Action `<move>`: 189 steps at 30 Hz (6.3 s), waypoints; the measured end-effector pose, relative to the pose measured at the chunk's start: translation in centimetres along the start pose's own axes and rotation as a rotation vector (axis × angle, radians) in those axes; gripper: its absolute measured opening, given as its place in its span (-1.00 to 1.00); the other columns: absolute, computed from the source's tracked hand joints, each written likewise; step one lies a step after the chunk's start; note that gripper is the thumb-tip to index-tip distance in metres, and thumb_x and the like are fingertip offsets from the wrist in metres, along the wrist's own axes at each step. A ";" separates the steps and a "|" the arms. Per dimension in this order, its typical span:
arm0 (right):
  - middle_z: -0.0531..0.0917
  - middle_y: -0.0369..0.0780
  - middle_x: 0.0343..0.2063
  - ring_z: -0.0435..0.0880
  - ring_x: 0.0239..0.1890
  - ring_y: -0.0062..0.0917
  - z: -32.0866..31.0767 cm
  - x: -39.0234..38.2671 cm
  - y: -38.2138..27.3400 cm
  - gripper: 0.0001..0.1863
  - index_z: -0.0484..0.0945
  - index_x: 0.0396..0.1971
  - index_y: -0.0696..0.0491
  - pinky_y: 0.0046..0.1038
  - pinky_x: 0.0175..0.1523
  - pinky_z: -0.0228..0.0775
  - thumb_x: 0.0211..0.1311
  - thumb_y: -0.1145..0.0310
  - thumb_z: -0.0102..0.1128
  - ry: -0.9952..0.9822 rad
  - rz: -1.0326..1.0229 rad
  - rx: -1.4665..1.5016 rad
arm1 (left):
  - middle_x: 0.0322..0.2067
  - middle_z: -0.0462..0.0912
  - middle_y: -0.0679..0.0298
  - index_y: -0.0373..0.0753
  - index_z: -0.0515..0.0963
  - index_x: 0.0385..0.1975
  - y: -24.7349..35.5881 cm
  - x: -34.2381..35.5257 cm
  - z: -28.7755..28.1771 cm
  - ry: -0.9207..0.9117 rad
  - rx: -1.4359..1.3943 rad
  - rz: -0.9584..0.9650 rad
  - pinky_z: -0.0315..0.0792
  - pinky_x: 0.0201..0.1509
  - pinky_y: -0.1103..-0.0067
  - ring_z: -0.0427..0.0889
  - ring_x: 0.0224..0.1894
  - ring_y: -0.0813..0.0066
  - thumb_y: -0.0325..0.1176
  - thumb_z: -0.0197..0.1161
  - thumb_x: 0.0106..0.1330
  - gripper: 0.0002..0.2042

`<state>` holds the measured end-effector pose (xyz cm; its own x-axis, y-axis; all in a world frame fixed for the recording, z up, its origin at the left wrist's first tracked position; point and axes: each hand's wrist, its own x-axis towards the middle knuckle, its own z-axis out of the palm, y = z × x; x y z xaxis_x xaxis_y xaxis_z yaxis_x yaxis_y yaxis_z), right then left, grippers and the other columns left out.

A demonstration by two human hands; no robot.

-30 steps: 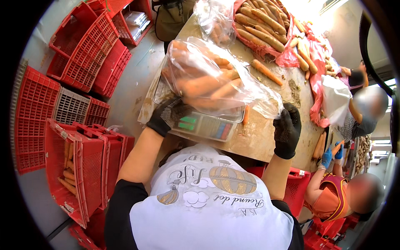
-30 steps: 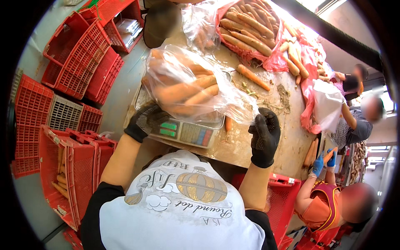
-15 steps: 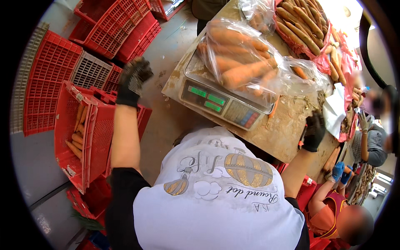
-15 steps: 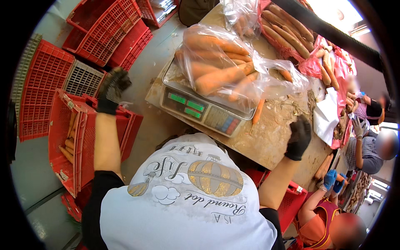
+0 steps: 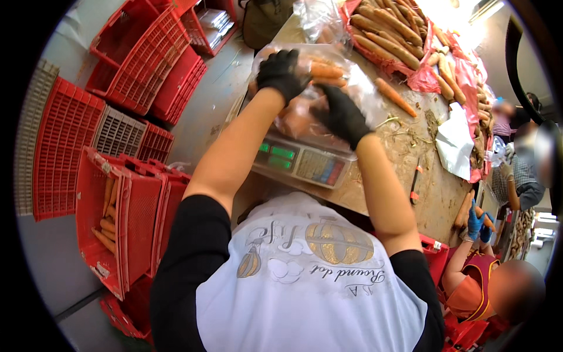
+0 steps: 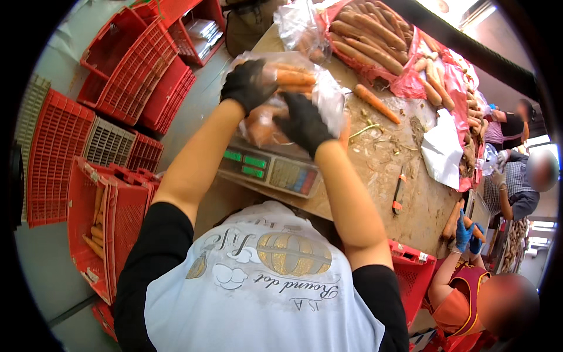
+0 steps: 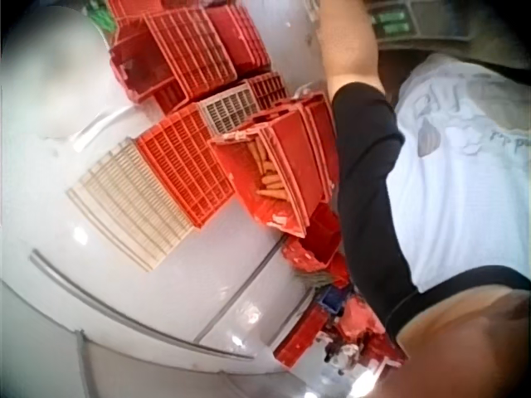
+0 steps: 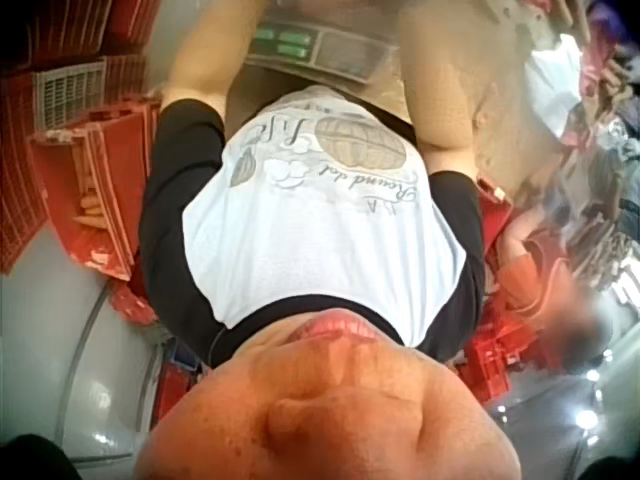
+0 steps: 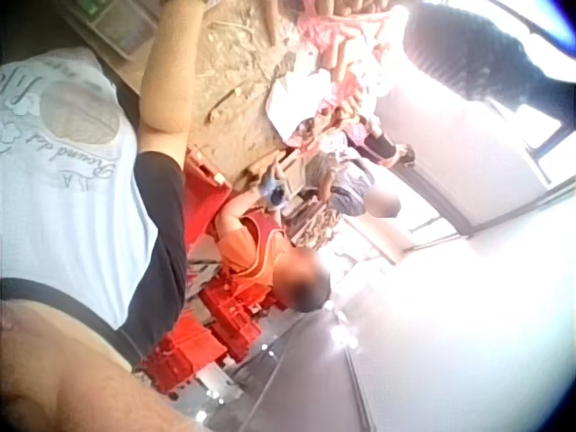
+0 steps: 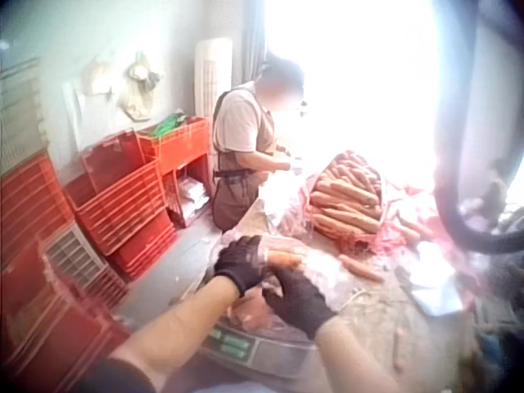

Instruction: The person picks carrots from a table, places them into a plastic bag, weighs the bag on a digital scale, and then places the bagged carrots into a red crate. The process is repeated multiple times.

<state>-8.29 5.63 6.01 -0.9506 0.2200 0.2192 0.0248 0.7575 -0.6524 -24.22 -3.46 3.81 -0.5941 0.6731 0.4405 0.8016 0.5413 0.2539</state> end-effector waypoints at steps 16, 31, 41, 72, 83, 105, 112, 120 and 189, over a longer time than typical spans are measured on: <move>0.42 -0.06 -0.03 0.33 0.08 -0.22 1.3 -5.7 2.2 -0.36 0.34 0.01 0.09 -0.31 0.17 0.17 -0.13 0.23 0.36 0.266 0.198 0.164 | -0.39 0.60 0.13 -0.35 0.52 -0.39 2.8 -7.6 -14.9 -0.072 -1.652 -0.287 0.37 -0.21 0.60 0.52 -0.37 0.51 -0.40 0.15 0.12 -0.85; 0.58 -0.11 -0.32 0.54 -0.23 -0.20 -5.1 -3.2 -5.6 -0.78 0.51 -0.26 0.04 -0.31 -0.17 0.39 0.04 0.39 0.13 -0.167 -0.234 0.188 | -0.73 0.35 0.39 -0.35 0.48 -0.17 3.6 -9.7 -20.4 -0.104 -1.314 -0.611 0.11 -0.63 0.75 0.29 -0.72 0.69 -0.31 0.14 0.17 -0.71; 0.39 -0.19 0.08 0.30 0.16 -0.45 1.6 8.1 -1.2 -0.46 0.33 0.10 0.03 -0.46 0.19 0.13 0.03 0.45 0.13 -0.653 0.084 0.817 | -0.57 0.52 0.34 -0.28 0.47 -0.23 2.7 -6.8 -17.5 -0.211 -1.279 -0.431 0.26 -0.48 0.76 0.40 -0.58 0.71 -0.33 0.08 0.26 -0.81; 0.33 -0.33 -0.74 0.23 -0.77 -0.61 -7.9 -7.0 3.0 -0.64 0.45 -0.26 0.05 -0.59 -0.63 0.10 0.24 0.04 -0.05 0.268 0.408 1.417 | -0.28 0.54 0.31 -0.23 0.44 -0.13 -5.2 -10.3 -7.3 0.288 -1.584 -0.752 0.37 -0.46 0.72 0.46 -0.48 0.62 -0.45 0.18 0.17 -0.74; 0.32 -0.37 -0.76 0.20 -0.78 -0.62 -9.0 -20.2 13.6 -0.66 0.41 -0.39 -0.01 -0.58 -0.64 0.10 0.21 -0.02 0.00 0.894 0.830 1.295 | -0.33 0.61 0.17 -0.28 0.47 -0.16 -10.1 -16.3 -10.6 0.486 -1.523 -0.822 0.36 -0.52 0.66 0.49 -0.53 0.51 -0.41 0.12 0.21 -0.78; 0.41 -0.36 -0.74 0.36 -0.73 -0.61 -7.6 -21.9 17.2 -0.78 0.41 -0.46 -0.05 -0.57 -0.61 0.24 0.17 0.12 0.13 0.996 0.849 1.331 | -0.34 0.57 0.23 -0.32 0.46 -0.15 -5.0 -13.6 -11.2 0.217 -1.240 -0.706 0.40 -0.36 0.67 0.51 -0.44 0.56 -0.31 0.12 0.23 -0.73; 0.36 -0.39 -0.74 0.32 -0.73 -0.67 -5.6 -23.2 17.3 -0.81 0.50 -0.27 -0.01 -0.61 -0.64 0.20 0.12 0.28 0.16 1.051 0.795 1.330 | -0.22 0.54 0.21 -0.34 0.46 -0.16 3.8 -8.2 -10.6 0.014 -1.054 -0.103 0.40 -0.04 0.61 0.52 -0.16 0.50 -0.67 0.06 0.18 -0.77; 0.39 -0.36 -0.71 0.35 -0.69 -0.67 -5.3 -27.6 17.5 -0.80 0.53 -0.28 0.08 -0.60 -0.61 0.26 0.12 0.32 0.15 0.989 0.782 1.248 | -0.20 0.52 0.09 -0.32 0.45 -0.18 9.4 -5.9 -7.5 -0.020 -0.466 0.407 0.36 -0.01 0.42 0.51 -0.15 0.16 -0.52 0.23 0.08 -0.72; 0.52 -0.29 -0.64 0.42 -0.62 -0.72 -14.0 -6.7 -9.4 -0.79 0.59 -0.33 0.09 -0.65 -0.48 0.27 -0.05 0.48 0.30 0.347 0.163 -0.120 | 0.12 0.26 0.04 -0.10 0.36 0.04 12.4 -4.0 -0.3 -0.375 0.118 0.551 0.40 -0.10 0.35 0.47 -0.06 0.08 -0.11 0.14 0.12 -0.54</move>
<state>2.17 5.61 20.85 -0.7709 0.5220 0.3650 0.2224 0.7576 -0.6136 -11.91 0.37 5.49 -0.1012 0.9843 0.1445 0.9940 0.1062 -0.0271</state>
